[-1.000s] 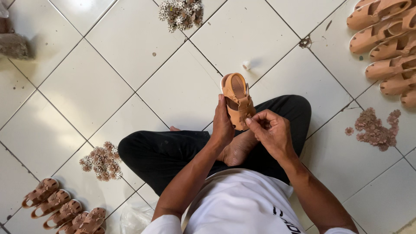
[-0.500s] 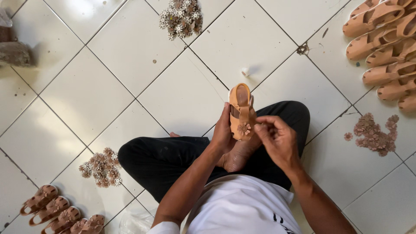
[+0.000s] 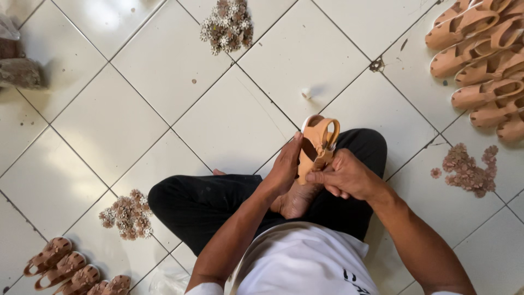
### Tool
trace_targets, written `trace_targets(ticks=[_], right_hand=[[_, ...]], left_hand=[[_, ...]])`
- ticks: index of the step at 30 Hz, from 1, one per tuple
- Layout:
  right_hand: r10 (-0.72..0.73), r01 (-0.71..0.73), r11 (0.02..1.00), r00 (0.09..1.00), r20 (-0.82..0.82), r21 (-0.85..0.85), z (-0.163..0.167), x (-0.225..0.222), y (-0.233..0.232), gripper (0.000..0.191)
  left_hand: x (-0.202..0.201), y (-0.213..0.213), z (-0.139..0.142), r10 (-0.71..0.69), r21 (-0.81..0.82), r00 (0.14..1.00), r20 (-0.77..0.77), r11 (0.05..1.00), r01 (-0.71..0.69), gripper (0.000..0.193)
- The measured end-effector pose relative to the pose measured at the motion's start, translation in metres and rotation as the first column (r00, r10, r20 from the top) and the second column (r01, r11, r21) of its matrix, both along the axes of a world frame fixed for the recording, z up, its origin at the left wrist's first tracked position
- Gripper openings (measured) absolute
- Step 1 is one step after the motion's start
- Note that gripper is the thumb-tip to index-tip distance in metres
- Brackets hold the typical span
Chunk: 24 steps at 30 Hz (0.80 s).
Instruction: The person sits on the workshop floor decorating children's sandals. They hold a sandal in one hand, pick a fabric flower appliqué from piles on the floor, squeeze glue from a small bottle onto the sandal strap, press the flower into place, and set the finished sandal with a row of completed sandals.
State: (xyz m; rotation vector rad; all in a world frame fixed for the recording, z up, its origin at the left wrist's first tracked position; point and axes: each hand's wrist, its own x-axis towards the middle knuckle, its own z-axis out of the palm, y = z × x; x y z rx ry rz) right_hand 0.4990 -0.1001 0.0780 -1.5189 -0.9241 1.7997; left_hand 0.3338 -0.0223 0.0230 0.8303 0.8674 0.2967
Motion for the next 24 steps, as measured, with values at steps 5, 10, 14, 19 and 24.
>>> trace_targets(ticks=[5,10,14,19,24], right_hand=[[-0.053,0.084,0.984,0.979,-0.195,0.154,-0.004,-0.008,-0.014,0.028],[-0.062,0.079,0.981,0.993,-0.100,0.174,0.002,-0.013,-0.018,0.028],[0.036,-0.046,0.993,0.995,0.094,0.109,0.014,-0.008,-0.014,0.025],[0.121,-0.127,0.984,0.991,0.054,0.129,0.022,-0.006,-0.020,0.025],[0.089,-0.093,0.990,0.995,0.040,0.111,0.011,-0.006,-0.026,0.026]], left_hand=[[-0.005,0.003,0.011,-0.158,0.051,0.977,-0.143,0.985,0.167,0.080],[-0.008,0.004,0.019,-0.187,-0.019,0.953,-0.238,0.982,0.188,0.082],[-0.009,0.011,0.021,-0.140,-0.073,0.981,-0.137,0.989,0.131,0.075],[-0.011,0.008,0.021,-0.147,-0.092,0.983,-0.109,0.986,0.137,0.078],[-0.010,0.006,0.018,-0.133,-0.125,0.988,-0.085,0.985,0.122,0.074]])
